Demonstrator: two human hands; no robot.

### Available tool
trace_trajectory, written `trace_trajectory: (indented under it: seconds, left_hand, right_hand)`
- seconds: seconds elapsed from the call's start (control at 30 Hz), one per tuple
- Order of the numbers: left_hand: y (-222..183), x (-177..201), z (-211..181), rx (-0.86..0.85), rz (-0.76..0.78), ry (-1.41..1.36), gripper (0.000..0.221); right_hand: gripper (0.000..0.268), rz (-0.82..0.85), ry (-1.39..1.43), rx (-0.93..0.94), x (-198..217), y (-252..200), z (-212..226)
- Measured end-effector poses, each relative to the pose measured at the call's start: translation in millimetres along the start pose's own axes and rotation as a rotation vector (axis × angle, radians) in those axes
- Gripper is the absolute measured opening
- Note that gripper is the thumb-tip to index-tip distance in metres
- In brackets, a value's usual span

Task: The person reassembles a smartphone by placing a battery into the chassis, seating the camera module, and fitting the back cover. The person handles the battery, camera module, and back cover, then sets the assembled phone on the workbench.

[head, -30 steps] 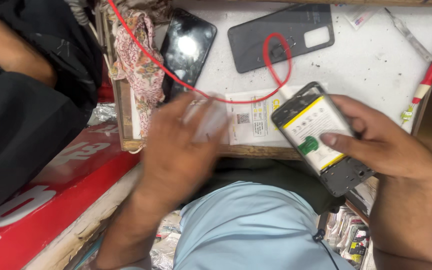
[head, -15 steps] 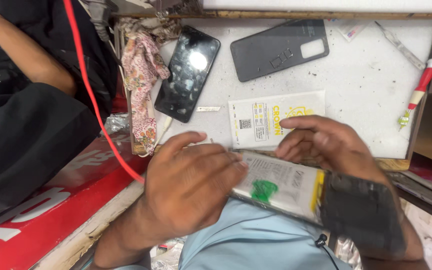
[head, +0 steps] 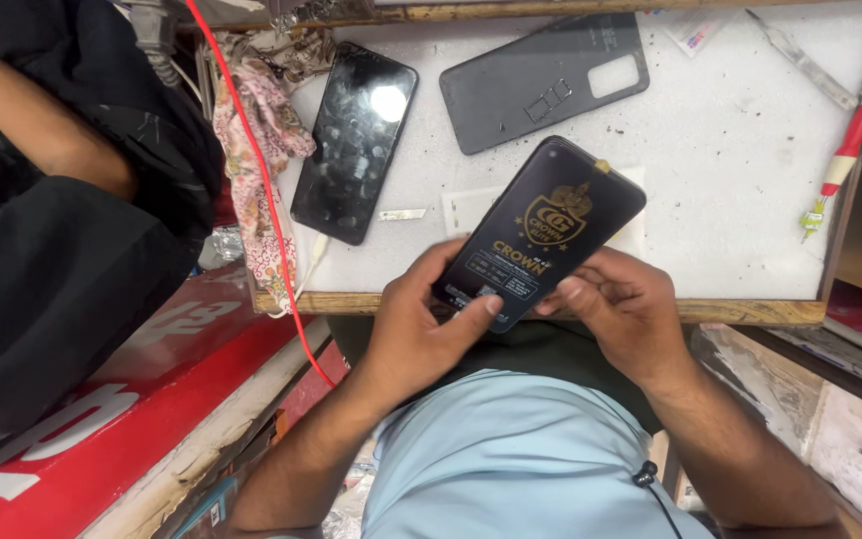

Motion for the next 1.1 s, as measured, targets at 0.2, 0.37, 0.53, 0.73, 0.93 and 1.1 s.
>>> trace_trajectory:
  seconds: [0.2, 0.37, 0.53, 0.73, 0.93, 1.1]
  left_hand:
    - [9, -10, -29, -0.158, 0.012, 0.565, 0.113]
    - [12, -15, -30, -0.157, 0.004, 0.543, 0.113]
    - [15, -21, -34, -0.240, -0.026, 0.600, 0.112]
    - [11, -19, -54, -0.324, -0.126, 0.686, 0.105]
    - [7, -22, -67, -0.394, -0.193, 0.802, 0.100]
    - [7, -25, -69, -0.422, -0.205, 0.856, 0.097]
  right_hand:
    - [0.034, 0.053, 0.036, 0.010, -5, 2, -4]
    - [0.037, -0.019, -0.019, -0.028, 9, 1, -7]
    - [0.037, -0.018, 0.001, -0.031, 17, 2, -5]
    - [0.037, 0.069, 0.042, -0.061, 23, 8, -2]
    - [0.041, 0.096, -0.018, -0.031, 27, 6, 5]
    - [0.039, 0.026, -0.105, -0.043, 33, 3, 5]
Point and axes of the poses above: each hand's wrist, its own y-axis towards the middle knuckle, its own x-axis out of the back of the hand, z = x × y, the point moved 9 cm from there along y, towards the middle knuckle, and after that the axes turned 13 degrees about y, right-handed, at the moved point
